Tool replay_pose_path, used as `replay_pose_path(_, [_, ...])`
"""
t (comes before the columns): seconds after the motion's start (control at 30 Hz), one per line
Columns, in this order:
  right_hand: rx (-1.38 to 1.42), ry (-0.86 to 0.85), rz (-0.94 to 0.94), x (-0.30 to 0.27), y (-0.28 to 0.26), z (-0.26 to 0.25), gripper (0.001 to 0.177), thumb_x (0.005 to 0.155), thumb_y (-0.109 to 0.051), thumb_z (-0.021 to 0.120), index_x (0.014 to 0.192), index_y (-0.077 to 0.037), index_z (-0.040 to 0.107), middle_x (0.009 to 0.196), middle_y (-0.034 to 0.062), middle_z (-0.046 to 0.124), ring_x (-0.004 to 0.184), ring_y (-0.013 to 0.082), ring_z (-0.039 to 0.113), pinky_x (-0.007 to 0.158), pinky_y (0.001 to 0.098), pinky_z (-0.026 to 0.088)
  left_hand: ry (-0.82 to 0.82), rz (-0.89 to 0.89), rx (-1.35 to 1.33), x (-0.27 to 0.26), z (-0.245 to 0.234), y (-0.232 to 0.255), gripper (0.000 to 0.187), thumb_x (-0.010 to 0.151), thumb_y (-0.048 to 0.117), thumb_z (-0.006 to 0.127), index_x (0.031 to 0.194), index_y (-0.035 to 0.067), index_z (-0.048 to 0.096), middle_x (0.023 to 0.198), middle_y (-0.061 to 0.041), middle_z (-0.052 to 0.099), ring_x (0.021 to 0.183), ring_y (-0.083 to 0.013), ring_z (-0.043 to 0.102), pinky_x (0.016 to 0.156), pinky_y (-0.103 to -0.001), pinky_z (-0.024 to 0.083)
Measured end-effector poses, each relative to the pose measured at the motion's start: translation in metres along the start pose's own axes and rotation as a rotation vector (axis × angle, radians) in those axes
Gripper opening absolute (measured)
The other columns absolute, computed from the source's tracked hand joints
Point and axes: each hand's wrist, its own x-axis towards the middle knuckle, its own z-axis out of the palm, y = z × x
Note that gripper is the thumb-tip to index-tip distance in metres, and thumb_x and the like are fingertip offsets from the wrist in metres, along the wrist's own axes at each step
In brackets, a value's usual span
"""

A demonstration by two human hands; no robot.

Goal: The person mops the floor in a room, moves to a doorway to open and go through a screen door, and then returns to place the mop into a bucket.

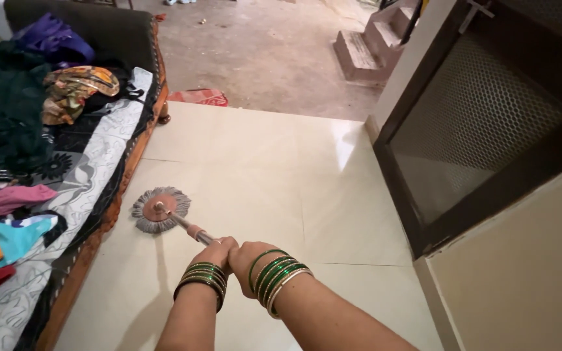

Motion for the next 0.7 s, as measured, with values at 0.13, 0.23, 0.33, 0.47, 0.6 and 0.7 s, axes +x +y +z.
replay_pose_path(0.13, [-0.013,-0.008,-0.009,0.002,-0.011,0.000,0.044,0.087,-0.004,0.068,0.127,0.006,0.055,0.105,0.0213,0.073,0.095,0.0314,0.074,0.079,0.0411,0.062,0.042,-0.119,-0.290,0.004,-0.010,-0.017,0.049,0.091,0.049,0.054,0.099,0.001,0.064,0.083,-0.008,0.058,0.075,-0.0185,0.049,0.070,-0.032,0.043])
replay_pose_path(0.23, [-0.026,-0.019,-0.029,0.000,-0.016,0.000,0.044,0.087,-0.005,0.068,0.128,0.007,0.055,0.104,0.0213,0.073,0.095,0.0314,0.074,0.079,0.0411,0.062,0.101,0.032,-0.006,-0.003,-0.016,-0.029,0.039,0.097,0.042,0.048,0.107,0.007,0.061,0.091,-0.009,0.063,0.084,-0.0196,0.057,0.078,-0.031,0.047])
replay_pose_path(0.33, [-0.045,-0.022,-0.057,-0.004,-0.021,0.000,0.047,0.087,-0.004,0.067,0.130,0.007,0.053,0.106,0.0214,0.072,0.095,0.0318,0.073,0.079,0.0412,0.062,0.173,0.332,0.713,-0.024,-0.026,-0.032,0.024,0.101,0.029,0.039,0.112,0.019,0.058,0.099,-0.010,0.069,0.092,-0.0227,0.067,0.085,-0.033,0.049])
replay_pose_path(0.47, [-0.071,-0.029,-0.073,-0.008,-0.025,0.001,0.055,0.088,-0.004,0.066,0.137,0.010,0.046,0.107,0.0220,0.073,0.096,0.0325,0.074,0.079,0.0414,0.062,0.154,0.339,0.773,-0.074,-0.034,-0.026,0.017,0.097,0.022,0.054,0.114,0.021,0.055,0.111,-0.006,0.070,0.102,-0.0225,0.069,0.090,-0.035,0.052])
replay_pose_path(0.6, [-0.063,-0.019,-0.086,-0.013,-0.025,0.005,0.051,0.087,-0.003,0.065,0.135,0.004,0.052,0.106,0.0215,0.073,0.097,0.0332,0.073,0.079,0.0419,0.061,0.159,0.347,0.833,-0.113,-0.036,-0.017,0.024,0.093,0.017,0.064,0.113,0.022,0.053,0.120,0.000,0.066,0.106,-0.0222,0.067,0.090,-0.038,0.055])
replay_pose_path(0.7, [-0.060,-0.066,-0.086,-0.018,-0.023,0.006,0.060,0.087,-0.002,0.065,0.142,0.004,0.043,0.106,0.0223,0.073,0.097,0.0337,0.073,0.080,0.0418,0.062,0.144,0.285,0.789,-0.128,-0.033,-0.017,0.017,0.097,0.018,0.059,0.112,0.024,0.056,0.115,-0.005,0.072,0.103,-0.0232,0.069,0.092,-0.036,0.053])
